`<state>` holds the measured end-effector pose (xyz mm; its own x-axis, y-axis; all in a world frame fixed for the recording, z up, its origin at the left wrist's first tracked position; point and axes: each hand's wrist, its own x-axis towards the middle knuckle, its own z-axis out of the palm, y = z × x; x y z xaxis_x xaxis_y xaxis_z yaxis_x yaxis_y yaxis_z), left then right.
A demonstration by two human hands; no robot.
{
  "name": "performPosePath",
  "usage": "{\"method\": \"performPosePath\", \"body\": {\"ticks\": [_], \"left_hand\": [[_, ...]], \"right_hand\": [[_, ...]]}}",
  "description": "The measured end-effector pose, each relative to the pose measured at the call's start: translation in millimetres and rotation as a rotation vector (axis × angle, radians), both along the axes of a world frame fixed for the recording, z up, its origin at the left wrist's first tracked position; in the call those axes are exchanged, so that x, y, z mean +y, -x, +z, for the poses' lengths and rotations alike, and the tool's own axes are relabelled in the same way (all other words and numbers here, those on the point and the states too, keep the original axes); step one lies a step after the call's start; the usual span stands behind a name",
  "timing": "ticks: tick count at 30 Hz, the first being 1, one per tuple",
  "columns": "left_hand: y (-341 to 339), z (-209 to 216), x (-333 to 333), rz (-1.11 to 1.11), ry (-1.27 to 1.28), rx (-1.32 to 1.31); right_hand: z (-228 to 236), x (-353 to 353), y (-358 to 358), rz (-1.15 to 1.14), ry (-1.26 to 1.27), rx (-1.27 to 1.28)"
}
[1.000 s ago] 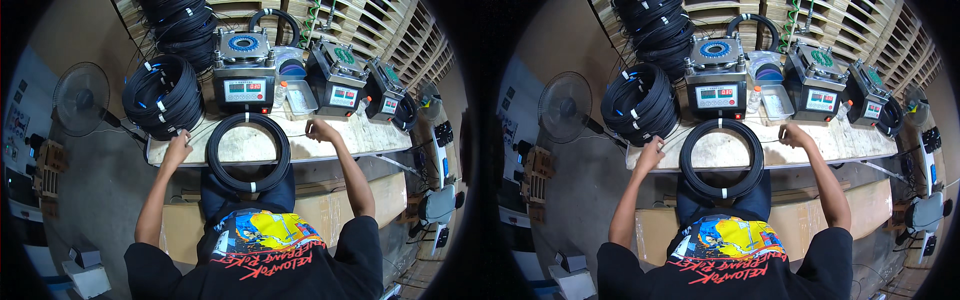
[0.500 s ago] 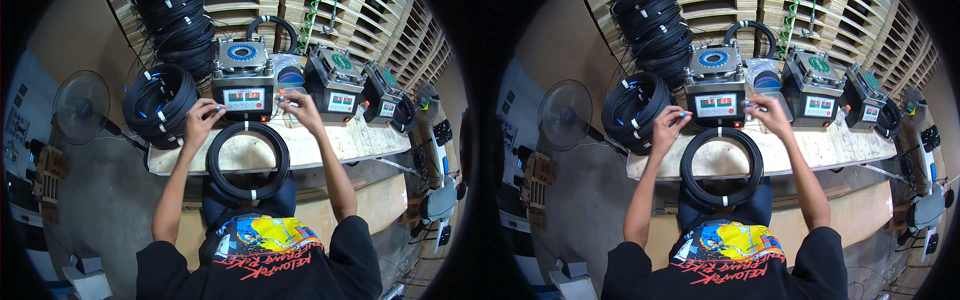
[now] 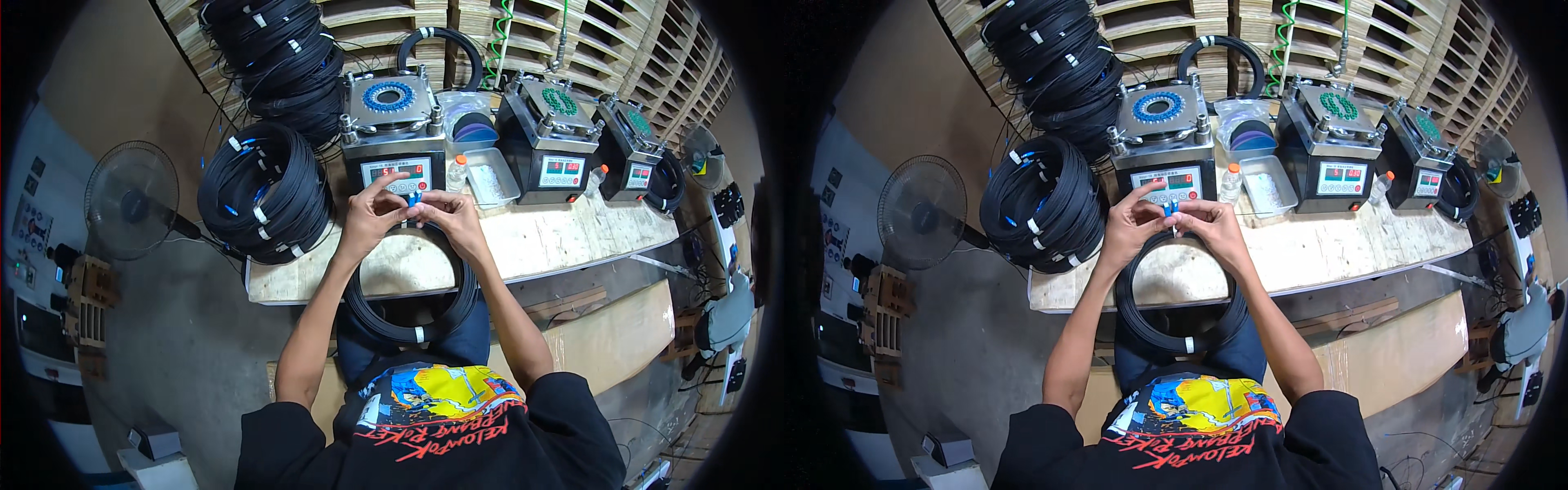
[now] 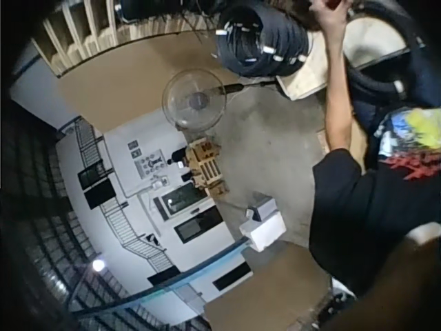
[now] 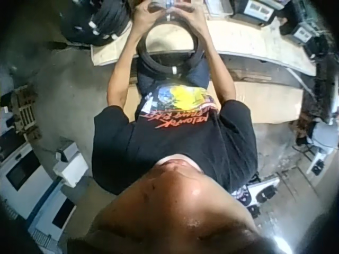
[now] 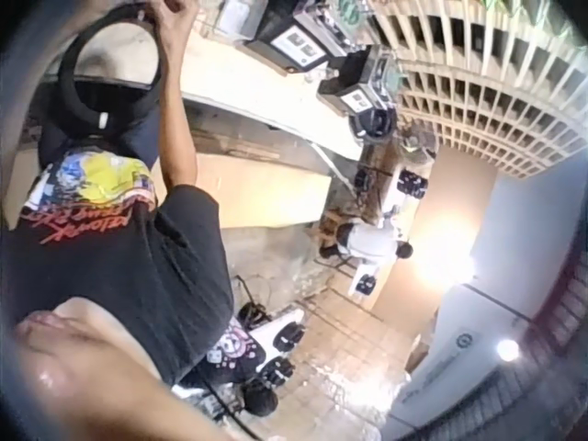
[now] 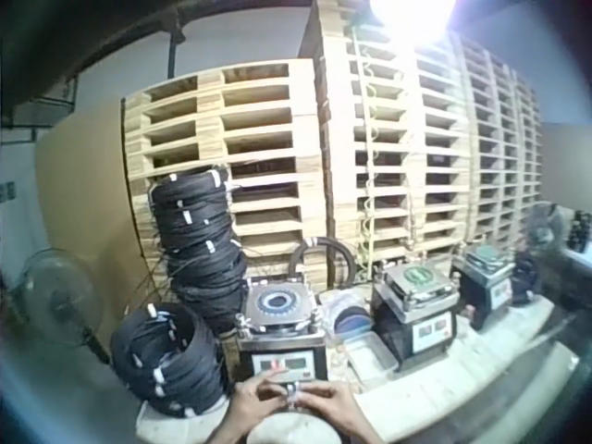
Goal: The person operates a cable processing machine, loading a coil of black cable and securing it with a metal clamp. They then attach a blue connector to the cable end and place the finished coil onto a stack. The process is repeated with a second coil.
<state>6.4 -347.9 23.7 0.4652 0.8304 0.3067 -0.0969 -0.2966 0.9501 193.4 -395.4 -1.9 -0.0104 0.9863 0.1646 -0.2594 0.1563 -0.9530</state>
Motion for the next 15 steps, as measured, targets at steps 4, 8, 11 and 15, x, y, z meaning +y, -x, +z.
{"method": "performPosePath", "body": {"ticks": [4,8,11,15], "left_hand": [[5,-12,13,-0.084,0.058,0.032],[5,-8,19,-0.179,0.042,0.078],[8,2,16,-0.229,0.153,0.071],[12,-4,22,-0.237,0.151,0.104]], "right_hand": [[4,0,-4,0.096,0.022,0.039],[-9,6,-11,0.144,0.049,0.037],[-7,7,-12,0.209,0.076,0.029],[-5,8,-13,0.242,0.109,0.042]]}}
